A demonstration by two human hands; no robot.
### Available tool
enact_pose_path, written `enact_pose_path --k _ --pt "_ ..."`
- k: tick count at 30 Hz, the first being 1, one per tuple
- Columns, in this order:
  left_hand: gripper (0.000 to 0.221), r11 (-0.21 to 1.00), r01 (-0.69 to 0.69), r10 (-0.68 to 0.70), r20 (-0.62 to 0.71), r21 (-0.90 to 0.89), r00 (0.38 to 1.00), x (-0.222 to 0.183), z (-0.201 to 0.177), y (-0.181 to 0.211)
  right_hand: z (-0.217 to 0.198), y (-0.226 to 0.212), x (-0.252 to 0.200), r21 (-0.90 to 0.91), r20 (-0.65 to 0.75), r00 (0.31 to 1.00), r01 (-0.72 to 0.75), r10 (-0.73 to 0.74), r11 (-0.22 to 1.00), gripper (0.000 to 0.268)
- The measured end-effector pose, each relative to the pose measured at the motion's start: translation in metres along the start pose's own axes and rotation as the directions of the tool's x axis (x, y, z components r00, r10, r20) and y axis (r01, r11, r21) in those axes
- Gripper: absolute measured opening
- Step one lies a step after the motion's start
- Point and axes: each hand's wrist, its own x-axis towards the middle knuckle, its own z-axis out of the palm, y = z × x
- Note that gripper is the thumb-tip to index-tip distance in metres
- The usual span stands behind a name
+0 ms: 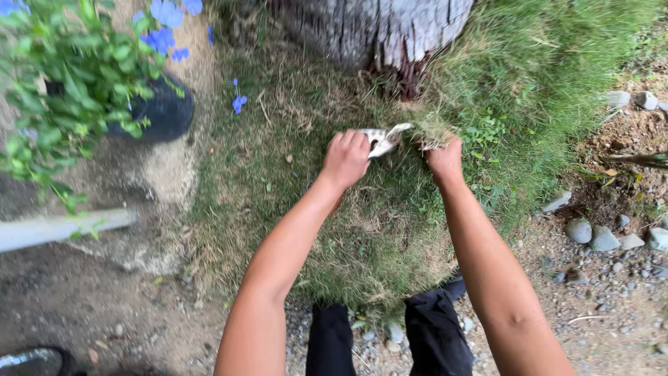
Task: The person uses hand shears to trim grass and weeds along a concrete curb and around the base of a tree. The person gathers the cut grass with their hand and continues trimming in small sections.
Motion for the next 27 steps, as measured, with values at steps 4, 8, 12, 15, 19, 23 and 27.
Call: enact_pose_path --k 4,8,12,15,19,23,27 --pt "0.047 0.995 0.099 -0.102 -0.091 -0.033 0.991 -0.041 -0.031 0.036 0.0 -0.021 -0.024 0.091 -0.054 0.997 0.06 -0.056 0.994 0.014" --pt "0.064 0.884 0.388 -0.375 0.1 -0.259 0.921 -0.039 -0.071 0.082 -0.006 -0.049 -0.051 0.336 -0.131 0.988 0.118 -0.078 0.934 0.018" --pt "0.057 0.445 0.688 -0.393 0.565 -0.573 0.726 -0.016 -0.097 0.113 -0.031 -0.077 -0.075 0.177 -0.244 0.958 0.195 -0.149 0.965 0.018" --pt "0.044 0.181 0.684 -0.278 0.631 -0.706 0.724 0.006 -0.091 0.146 -0.064 -0.089 -0.078 0.269 -0.283 0.954 0.184 -0.105 0.945 0.022" --pt "0.038 0.086 0.648 -0.246 0.614 -0.757 0.75 0.053 -0.071 0.184 -0.109 -0.101 -0.06 0.351 -0.264 0.964 0.129 -0.034 0.928 0.023" --pt "0.036 -0.107 0.631 -0.214 0.637 -0.769 0.74 0.11 -0.045 0.237 -0.179 -0.1 -0.03 0.232 -0.209 0.972 0.153 -0.105 0.961 0.026" --pt "0.037 -0.274 0.633 -0.189 0.686 -0.724 0.703 0.161 -0.035 0.31 -0.269 -0.111 0.008 0.009 -0.087 0.979 0.184 -0.183 0.983 0.022"
